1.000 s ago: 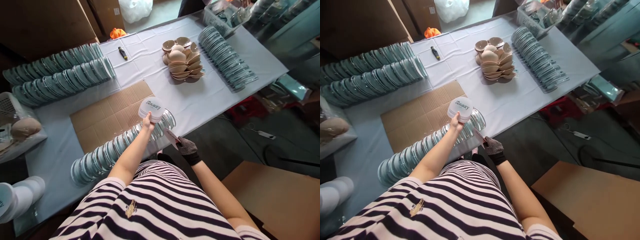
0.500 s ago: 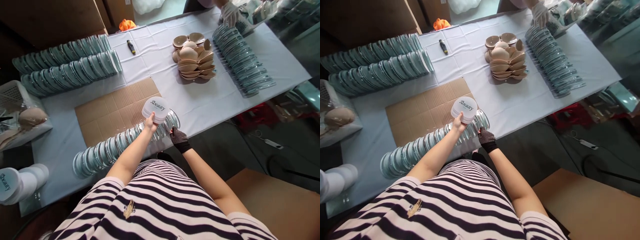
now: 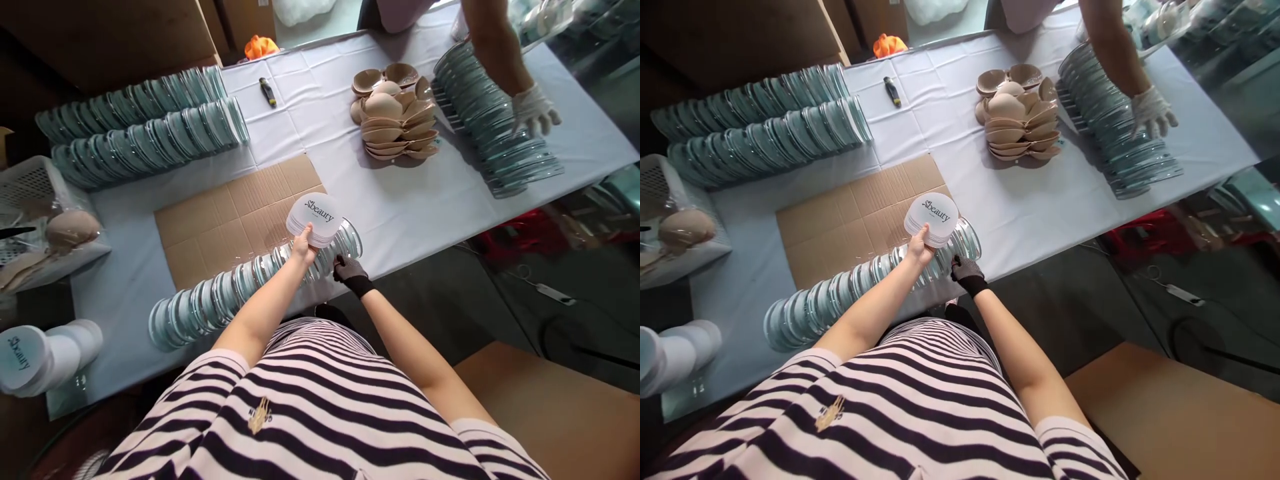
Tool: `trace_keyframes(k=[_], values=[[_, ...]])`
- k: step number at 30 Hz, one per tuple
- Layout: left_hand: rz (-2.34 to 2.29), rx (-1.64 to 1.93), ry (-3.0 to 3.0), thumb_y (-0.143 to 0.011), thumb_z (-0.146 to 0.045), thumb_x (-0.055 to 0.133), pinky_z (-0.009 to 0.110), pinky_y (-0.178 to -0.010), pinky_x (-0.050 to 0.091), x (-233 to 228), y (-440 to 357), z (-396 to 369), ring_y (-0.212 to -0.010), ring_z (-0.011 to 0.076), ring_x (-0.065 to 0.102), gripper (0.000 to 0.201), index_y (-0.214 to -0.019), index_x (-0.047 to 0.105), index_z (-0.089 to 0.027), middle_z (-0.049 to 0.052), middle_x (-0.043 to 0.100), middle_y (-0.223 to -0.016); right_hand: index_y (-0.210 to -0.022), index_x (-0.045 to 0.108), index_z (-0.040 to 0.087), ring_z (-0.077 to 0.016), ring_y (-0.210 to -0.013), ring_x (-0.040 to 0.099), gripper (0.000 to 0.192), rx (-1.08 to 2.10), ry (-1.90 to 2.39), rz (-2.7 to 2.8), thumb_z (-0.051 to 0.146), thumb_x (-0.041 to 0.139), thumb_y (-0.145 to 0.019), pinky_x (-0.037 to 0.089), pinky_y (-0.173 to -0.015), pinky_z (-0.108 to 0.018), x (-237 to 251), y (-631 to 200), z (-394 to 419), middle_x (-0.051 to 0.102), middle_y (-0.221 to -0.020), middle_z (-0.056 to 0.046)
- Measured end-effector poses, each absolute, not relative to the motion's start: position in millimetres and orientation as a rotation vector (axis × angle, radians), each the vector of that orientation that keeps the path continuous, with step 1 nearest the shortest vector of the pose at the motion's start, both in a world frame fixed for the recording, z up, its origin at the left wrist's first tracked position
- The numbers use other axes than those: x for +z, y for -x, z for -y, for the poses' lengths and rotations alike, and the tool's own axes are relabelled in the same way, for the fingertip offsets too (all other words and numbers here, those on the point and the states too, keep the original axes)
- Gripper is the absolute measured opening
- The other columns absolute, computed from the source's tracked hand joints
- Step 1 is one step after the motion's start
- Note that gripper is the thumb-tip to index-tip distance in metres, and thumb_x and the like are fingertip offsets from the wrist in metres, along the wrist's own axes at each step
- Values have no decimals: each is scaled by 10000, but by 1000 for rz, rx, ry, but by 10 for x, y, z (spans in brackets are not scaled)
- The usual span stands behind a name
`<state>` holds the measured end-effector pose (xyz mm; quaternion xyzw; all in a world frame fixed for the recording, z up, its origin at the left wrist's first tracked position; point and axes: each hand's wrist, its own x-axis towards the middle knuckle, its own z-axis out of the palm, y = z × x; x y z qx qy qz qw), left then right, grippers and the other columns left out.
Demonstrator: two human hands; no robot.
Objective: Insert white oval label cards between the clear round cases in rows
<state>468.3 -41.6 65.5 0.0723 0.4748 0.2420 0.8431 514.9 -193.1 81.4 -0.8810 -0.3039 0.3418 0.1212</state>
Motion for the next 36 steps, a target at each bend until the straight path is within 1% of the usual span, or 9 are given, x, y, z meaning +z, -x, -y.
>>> trace_keyframes(k=[5, 8, 11, 16, 18, 23, 27, 31, 36], values=[[-1014, 569, -177, -843, -146, 707, 420, -1019, 539, 658, -4748, 432, -1185, 248, 648, 390, -1227, 643, -175, 98, 694, -1252, -746, 678, 159, -107, -504, 596, 296, 1108, 2413, 857, 252, 475, -939, 468, -503, -188, 1025, -5308, 1884, 644, -543, 17], [-1011, 575, -197, -836, -114, 696, 410, -1007, 544, 693, -4731, 460, -1177, 240, 651, 399, -1225, 645, -188, 79, 719, -1202, -1012, 708, 149, -138, -743, 680, 321, 851, 2497, 748, 291, 427, -946, 522, -680, -216, 1156, -5488, 1792, 745, -839, -49], [-930, 558, -279, -816, -100, 705, 385, -992, 548, 749, -4599, 519, -1136, 233, 672, 399, -1202, 665, -195, 68, 750, -1106, -1389, 519, 163, -196, -1129, 639, 482, 542, 2487, 636, 350, 405, -960, 513, -941, -318, 1267, -5624, 1673, 655, -1282, -110], [-910, 531, -410, -780, -139, 749, 368, -942, 556, 789, -4276, 647, -1016, 230, 712, 345, -1118, 696, -180, 68, 764, -1009, -1463, 428, 84, -287, -1427, 367, 660, 367, 2438, 923, 384, 500, -880, 341, -1163, -455, 1374, -5335, 1592, 404, -1531, -181], [-957, 516, -434, -762, -145, 764, 362, -928, 559, 786, -4189, 691, -971, 226, 721, 305, -1061, 705, -157, 71, 768, -972, -1414, 490, 97, -302, -1387, 415, 620, 323, 2420, 979, 407, 492, -877, 373, -1135, -455, 1366, -5119, 1583, 467, -1483, -182], [-898, 481, -359, -762, -145, 767, 319, -902, 570, 805, -4115, 637, -959, 204, 724, 297, -1052, 705, -168, 63, 769, -984, -1245, 611, 146, -247, -986, 655, 511, 480, 2391, 568, 428, 322, -932, 539, -848, -351, 1328, -4944, 1663, 700, -1120, -136], [-968, 551, -217, -839, -126, 688, 345, -944, 569, 813, -4159, 348, -1085, 214, 693, 294, -1126, 687, -192, 60, 748, -1116, -1218, 629, 127, -282, -928, 659, 555, 235, 2615, 508, 502, 332, -935, 513, -776, -362, 1440, -4903, 2129, 707, -1063, -171], [-1040, 497, -122, -880, -134, 640, 368, -975, 563, 754, -4208, 136, -1194, 230, 642, 337, -1211, 654, -200, 72, 714, -1215, -1057, 700, 157, -258, -836, 670, 457, 489, 2881, 897, 428, 348, -949, 457, -729, -308, 1445, -4523, 2633, 728, -924, -149], [-1011, 443, -116, -890, -147, 632, 377, -980, 563, 677, -4209, 125, -1227, 234, 621, 346, -1230, 647, -209, 69, 682, -1281, -1126, 648, 200, -235, -905, 680, 407, 730, 2990, 955, 361, 297, -997, 405, -698, -282, 1215, -4255, 2455, 730, -1004, -119]])
